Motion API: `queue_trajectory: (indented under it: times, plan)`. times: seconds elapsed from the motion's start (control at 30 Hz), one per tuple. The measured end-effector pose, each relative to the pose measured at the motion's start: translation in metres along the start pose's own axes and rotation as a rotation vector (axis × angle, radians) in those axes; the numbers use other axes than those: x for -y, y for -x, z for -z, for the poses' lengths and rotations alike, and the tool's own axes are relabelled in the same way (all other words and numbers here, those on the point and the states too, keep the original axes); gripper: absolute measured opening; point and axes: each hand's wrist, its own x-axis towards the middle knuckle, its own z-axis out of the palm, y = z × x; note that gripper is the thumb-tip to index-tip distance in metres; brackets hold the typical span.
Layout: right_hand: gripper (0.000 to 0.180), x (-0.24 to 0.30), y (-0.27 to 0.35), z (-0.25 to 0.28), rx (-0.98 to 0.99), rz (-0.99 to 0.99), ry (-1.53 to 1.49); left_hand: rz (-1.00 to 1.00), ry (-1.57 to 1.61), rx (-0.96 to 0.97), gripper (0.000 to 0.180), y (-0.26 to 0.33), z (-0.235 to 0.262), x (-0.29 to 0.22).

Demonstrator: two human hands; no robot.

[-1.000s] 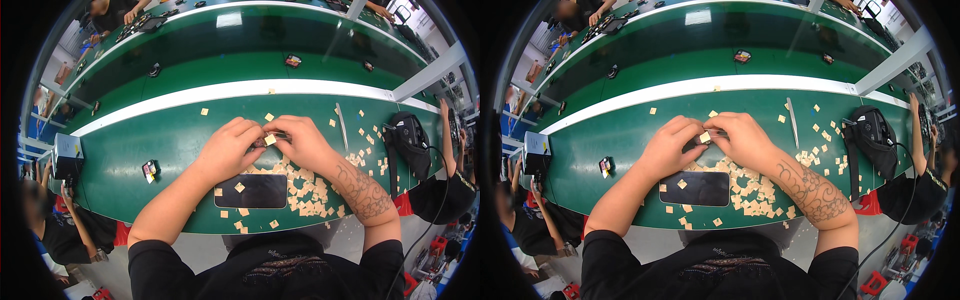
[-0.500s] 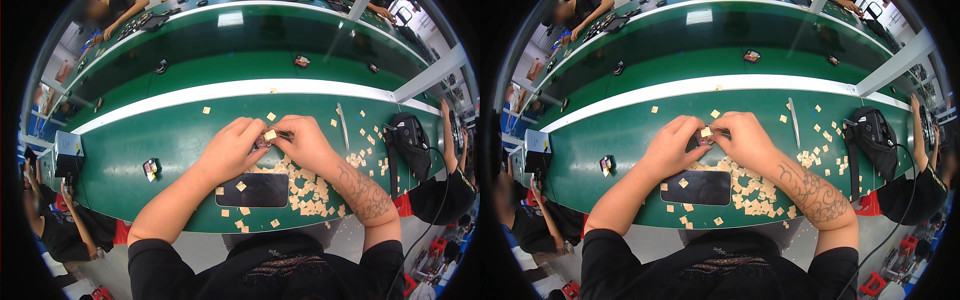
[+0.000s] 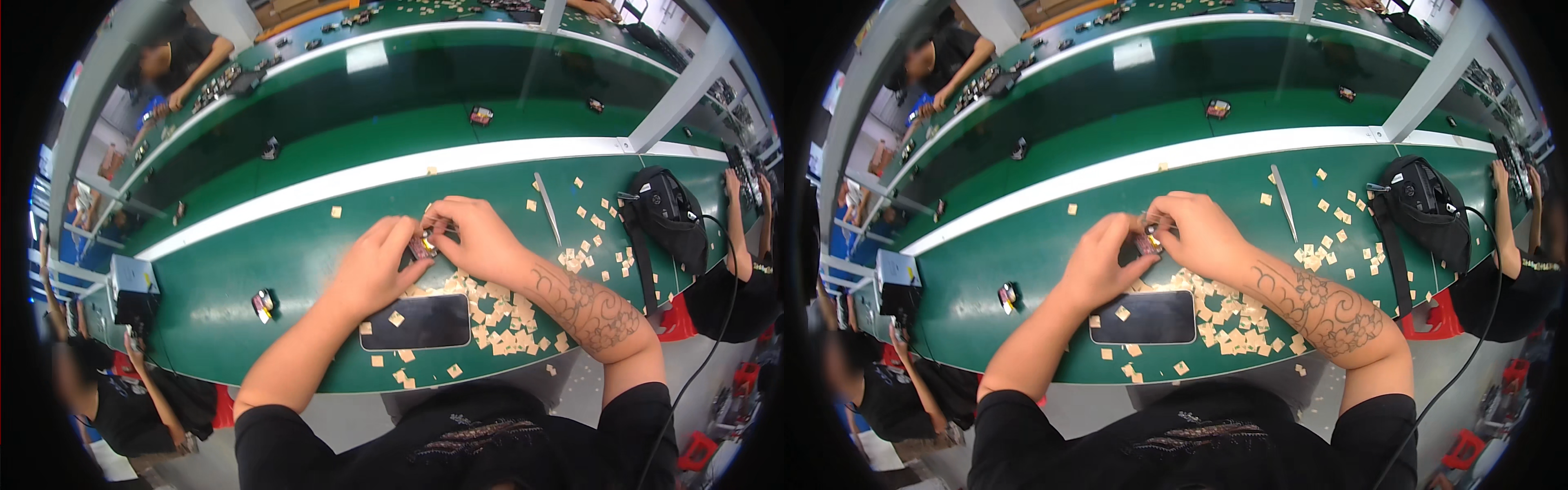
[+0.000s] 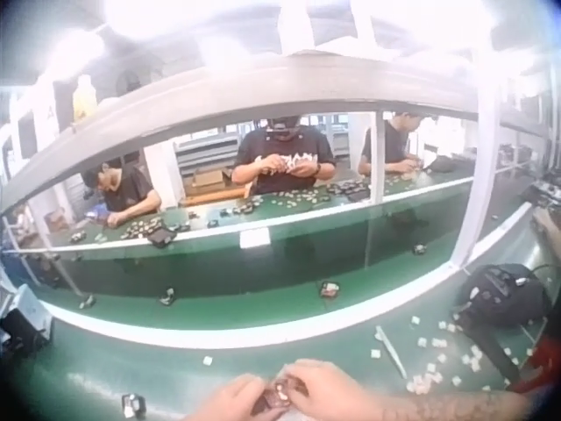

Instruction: Assembling small electronic components (cameras) at a workbench.

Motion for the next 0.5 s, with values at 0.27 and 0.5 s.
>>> queue_trajectory:
  times: [0.27, 0.5]
  plan:
    - [0.016, -0.005, 0.0, 0.013, 0.042, 0.028, -0.133, -0.055, -0.005, -0.124, 0.043, -0.004, 0.0, -0.011]
    - [0.023, -0.015, 0.006, 0.002, -0.15, 0.21, -0.002, 0.26, 0.413, -0.13, 0.025, -0.013, -0.01, 0.004]
